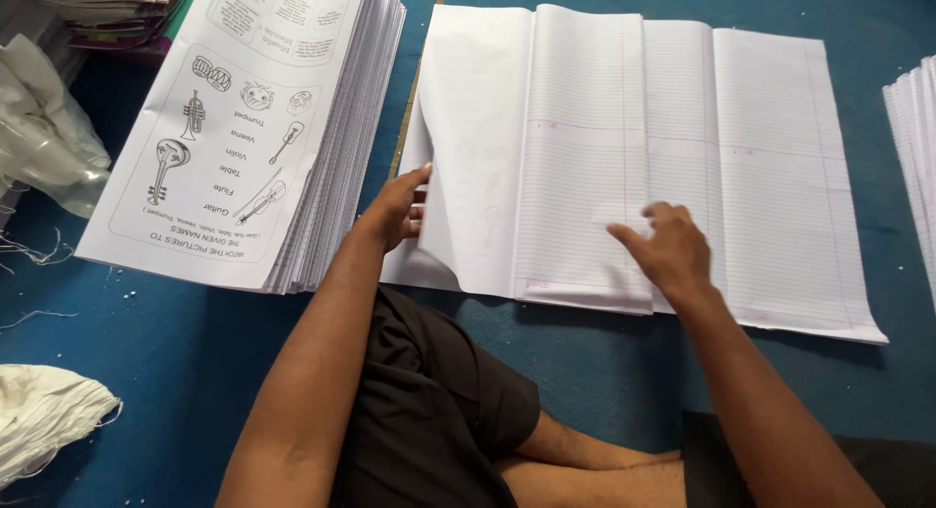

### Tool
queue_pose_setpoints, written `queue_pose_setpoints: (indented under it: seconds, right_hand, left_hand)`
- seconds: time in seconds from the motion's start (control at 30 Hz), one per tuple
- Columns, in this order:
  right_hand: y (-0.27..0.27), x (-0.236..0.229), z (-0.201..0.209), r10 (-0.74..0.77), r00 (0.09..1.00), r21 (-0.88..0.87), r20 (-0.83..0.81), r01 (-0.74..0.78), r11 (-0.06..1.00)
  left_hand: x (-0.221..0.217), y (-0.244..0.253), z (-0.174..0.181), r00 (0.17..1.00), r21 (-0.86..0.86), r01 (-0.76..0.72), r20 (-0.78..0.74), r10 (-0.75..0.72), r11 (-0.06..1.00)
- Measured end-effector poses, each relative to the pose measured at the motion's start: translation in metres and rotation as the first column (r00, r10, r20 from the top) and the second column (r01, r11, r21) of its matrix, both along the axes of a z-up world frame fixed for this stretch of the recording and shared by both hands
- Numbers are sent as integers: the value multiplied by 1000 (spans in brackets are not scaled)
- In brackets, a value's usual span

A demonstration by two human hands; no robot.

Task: The person sits on the floor and assembles notebooks by inserting printed pages into lined booklets. They repeatedly pick up a printed page, fold it, and insert it into the center of a booklet, then place the assembled unit into a stack.

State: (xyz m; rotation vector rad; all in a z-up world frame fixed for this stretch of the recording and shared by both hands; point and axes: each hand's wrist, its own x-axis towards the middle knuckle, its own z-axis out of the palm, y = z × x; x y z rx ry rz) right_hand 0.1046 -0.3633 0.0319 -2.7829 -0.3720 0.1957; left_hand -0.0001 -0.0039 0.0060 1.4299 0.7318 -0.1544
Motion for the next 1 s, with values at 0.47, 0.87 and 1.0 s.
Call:
queue_pose_setpoints:
  seconds: [0.47, 0.87, 1.0]
  right_hand:
    - [151, -20, 7, 434, 667, 707, -606, 202, 677]
    - [156, -29, 0, 497, 488, 695, -717, 449, 562]
    - [158, -33, -3, 519, 449, 686, -727, 503, 526]
  left_hand:
    - [-2, -11, 10, 997, -21, 69, -38, -69, 997]
    - [-5, -5, 12, 997, -164, 59, 58, -50, 985]
    - [-7, -4, 11, 997, -210, 25, 72, -10, 977]
